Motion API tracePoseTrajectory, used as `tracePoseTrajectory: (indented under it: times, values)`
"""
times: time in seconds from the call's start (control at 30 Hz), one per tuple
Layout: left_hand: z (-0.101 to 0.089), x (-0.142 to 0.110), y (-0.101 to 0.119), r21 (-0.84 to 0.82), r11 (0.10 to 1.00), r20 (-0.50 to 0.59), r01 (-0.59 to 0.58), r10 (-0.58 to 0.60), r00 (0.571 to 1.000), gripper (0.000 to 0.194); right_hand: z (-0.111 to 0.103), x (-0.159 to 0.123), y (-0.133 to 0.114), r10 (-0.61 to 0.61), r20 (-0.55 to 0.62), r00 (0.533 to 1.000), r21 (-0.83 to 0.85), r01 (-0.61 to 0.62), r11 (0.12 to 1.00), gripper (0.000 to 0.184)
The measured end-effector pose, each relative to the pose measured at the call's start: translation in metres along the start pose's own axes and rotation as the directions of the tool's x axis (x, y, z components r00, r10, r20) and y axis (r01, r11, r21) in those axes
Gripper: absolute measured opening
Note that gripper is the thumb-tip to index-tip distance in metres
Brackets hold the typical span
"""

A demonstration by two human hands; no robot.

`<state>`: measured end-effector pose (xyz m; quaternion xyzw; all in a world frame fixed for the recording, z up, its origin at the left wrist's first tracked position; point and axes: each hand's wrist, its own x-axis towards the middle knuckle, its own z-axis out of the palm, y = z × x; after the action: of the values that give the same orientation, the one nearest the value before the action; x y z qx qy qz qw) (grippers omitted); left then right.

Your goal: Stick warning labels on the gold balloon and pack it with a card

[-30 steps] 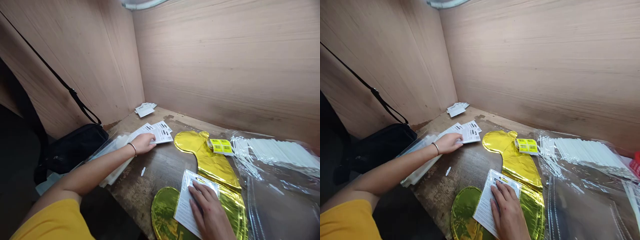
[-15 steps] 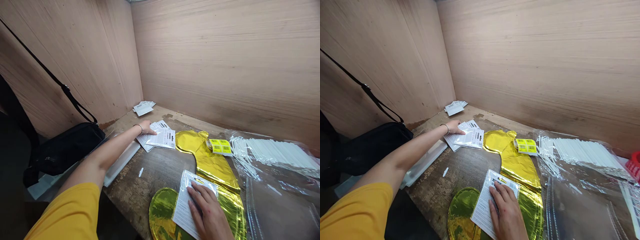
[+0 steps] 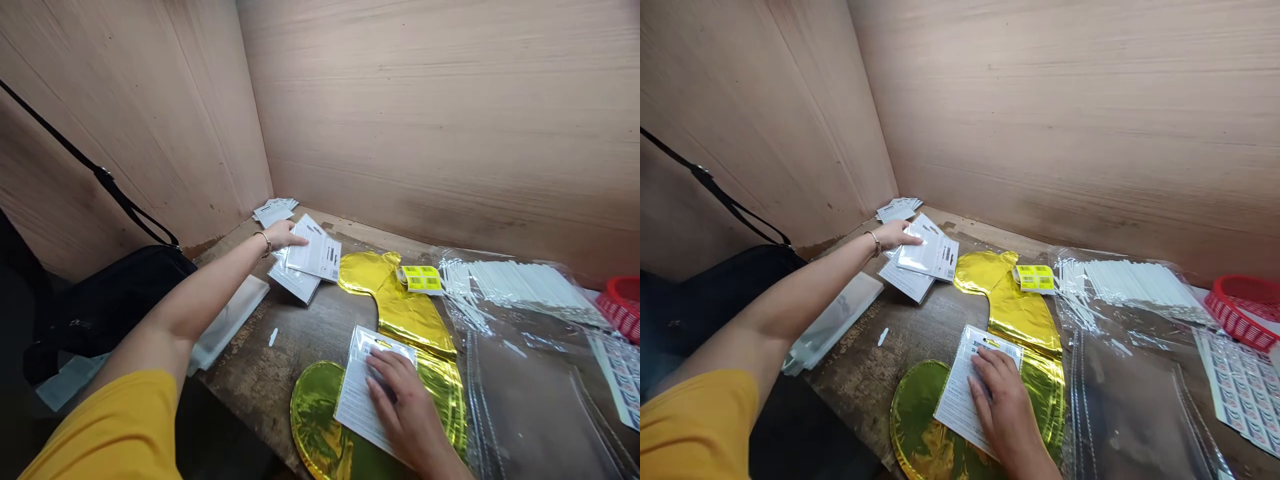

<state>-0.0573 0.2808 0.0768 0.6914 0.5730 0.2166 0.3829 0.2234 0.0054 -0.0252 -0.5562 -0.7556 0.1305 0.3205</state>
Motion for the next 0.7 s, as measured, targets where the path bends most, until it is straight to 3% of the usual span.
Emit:
tracePoseTrajectory:
  times: [0.1, 0.2, 0.27, 0.37, 0.5, 0.6, 0.7]
  values:
    - [0.004, -0.041, 0.023, -0.191, 0.965, -0.061, -0.177, 0.169, 0.984, 0.066, -0.006, 0.002, -0.002, 0.230, -0.096, 0.968, 0.262, -0.199, 0.944, 0.035]
    - [0.037, -0.095, 0.027, -0.320, 0.907, -0.087, -0.273, 0.259, 0.962, 0.067, -0.012, 0.017, -0.014, 0.431, -0.043, 0.901, 0.540, -0.342, 0.769, 0.055]
    - [0.065, -0.130, 0.019, -0.454, 0.841, -0.103, -0.296, 0.280, 0.954, 0.055, -0.014, 0.036, -0.027, 0.436, 0.018, 0.900, 0.684, -0.329, 0.651, 0.064]
    - [0.092, -0.168, 0.001, -0.446, 0.813, -0.203, -0.375, 0.316, 0.927, 0.038, -0.014, 0.067, -0.045, 0.416, -0.001, 0.910, 0.828, -0.232, 0.510, 0.061]
    - [0.092, -0.188, -0.023, -0.532, 0.763, -0.209, -0.368, 0.303, 0.930, 0.062, -0.008, 0.089, -0.053, 0.405, -0.080, 0.911, 0.827, -0.166, 0.536, 0.067]
    - [0.091, -0.191, -0.037, -0.622, 0.727, -0.134, -0.292, 0.268, 0.954, 0.059, 0.008, 0.089, -0.047, 0.399, 0.048, 0.916, 0.855, -0.244, 0.457, 0.070]
    - [0.102, -0.193, -0.044, -0.578, 0.780, -0.046, -0.240, 0.263, 0.964, 0.048, 0.023, 0.087, -0.041, 0.386, 0.147, 0.911, 0.867, -0.307, 0.393, 0.059]
